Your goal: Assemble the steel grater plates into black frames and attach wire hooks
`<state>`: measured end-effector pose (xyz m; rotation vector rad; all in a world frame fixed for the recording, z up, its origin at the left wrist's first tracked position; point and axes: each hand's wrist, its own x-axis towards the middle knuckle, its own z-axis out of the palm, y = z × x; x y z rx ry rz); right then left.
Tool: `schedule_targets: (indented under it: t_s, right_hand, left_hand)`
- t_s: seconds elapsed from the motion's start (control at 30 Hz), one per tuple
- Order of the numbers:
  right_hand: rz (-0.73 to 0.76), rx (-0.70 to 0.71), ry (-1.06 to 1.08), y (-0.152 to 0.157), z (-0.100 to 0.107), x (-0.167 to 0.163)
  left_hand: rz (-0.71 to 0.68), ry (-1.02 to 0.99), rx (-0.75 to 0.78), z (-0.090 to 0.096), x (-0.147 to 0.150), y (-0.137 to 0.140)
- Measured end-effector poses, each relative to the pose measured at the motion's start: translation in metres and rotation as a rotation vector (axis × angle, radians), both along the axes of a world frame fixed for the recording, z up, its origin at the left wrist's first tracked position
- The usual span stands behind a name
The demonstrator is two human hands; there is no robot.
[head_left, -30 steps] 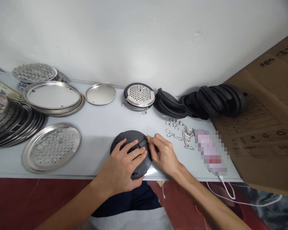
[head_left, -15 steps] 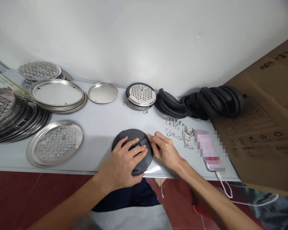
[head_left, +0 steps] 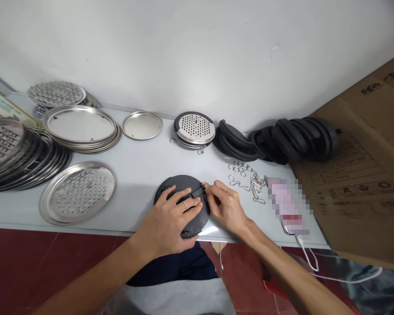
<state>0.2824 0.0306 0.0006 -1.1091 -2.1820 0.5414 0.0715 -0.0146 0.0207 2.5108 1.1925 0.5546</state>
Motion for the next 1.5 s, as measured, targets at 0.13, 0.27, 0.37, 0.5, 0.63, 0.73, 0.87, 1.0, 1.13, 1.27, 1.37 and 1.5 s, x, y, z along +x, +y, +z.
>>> schedule_targets:
  t_s: [0.13,0.27,0.37,0.5,0.63,0.73,0.87,1.0,1.13,1.27,1.37,1.5]
  right_hand:
    - [-0.042,0.01,-0.014,-0.003,0.002,-0.004]
    - [-0.056,0.005,-0.122,-0.006,0.006,-0.007]
    - [-0.031,-0.028,-0.14,-0.005,0.009,-0.006]
    - [-0.038,-0.063,-0.052,-0.002,0.011,-0.005]
    - [-0.08,-0.077,0.041,-0.003,0.009,-0.006]
    - [-0.112,-0.048,0.07,-0.006,0.006,-0.007]
    - [-0.136,0.002,0.062,-0.009,0.002,-0.009]
    - [-0.11,0.026,0.03,-0.008,0.003,-0.009]
    - [-0.083,-0.003,0.013,-0.006,0.005,-0.008]
    - [-0.084,0.01,0.008,-0.006,0.004,-0.007]
    - [-0.095,0.029,0.022,-0.007,0.001,-0.008]
    - [-0.13,0.051,0.047,-0.01,-0.004,-0.008]
  left_hand:
    - [0.006,0.005,0.003,0.002,0.001,-0.001]
    - [0.001,0.019,-0.016,0.004,0.001,-0.001]
    - [0.005,0.017,-0.012,0.005,0.001,-0.001]
    - [0.002,0.013,-0.021,0.005,0.001,-0.001]
    - [-0.001,0.006,-0.037,0.007,0.001,-0.001]
    - [0.019,0.022,-0.059,0.013,0.003,0.0]
    - [0.119,0.07,-0.085,0.022,0.01,0.004]
    - [0.095,0.097,-0.071,0.022,0.015,0.008]
    - [0.09,0.096,-0.082,0.02,0.018,0.01]
    - [0.127,0.051,-0.09,0.02,0.023,0.012]
    - [0.175,0.022,-0.082,0.019,0.026,0.014]
    - [0.152,0.034,-0.081,0.019,0.027,0.016]
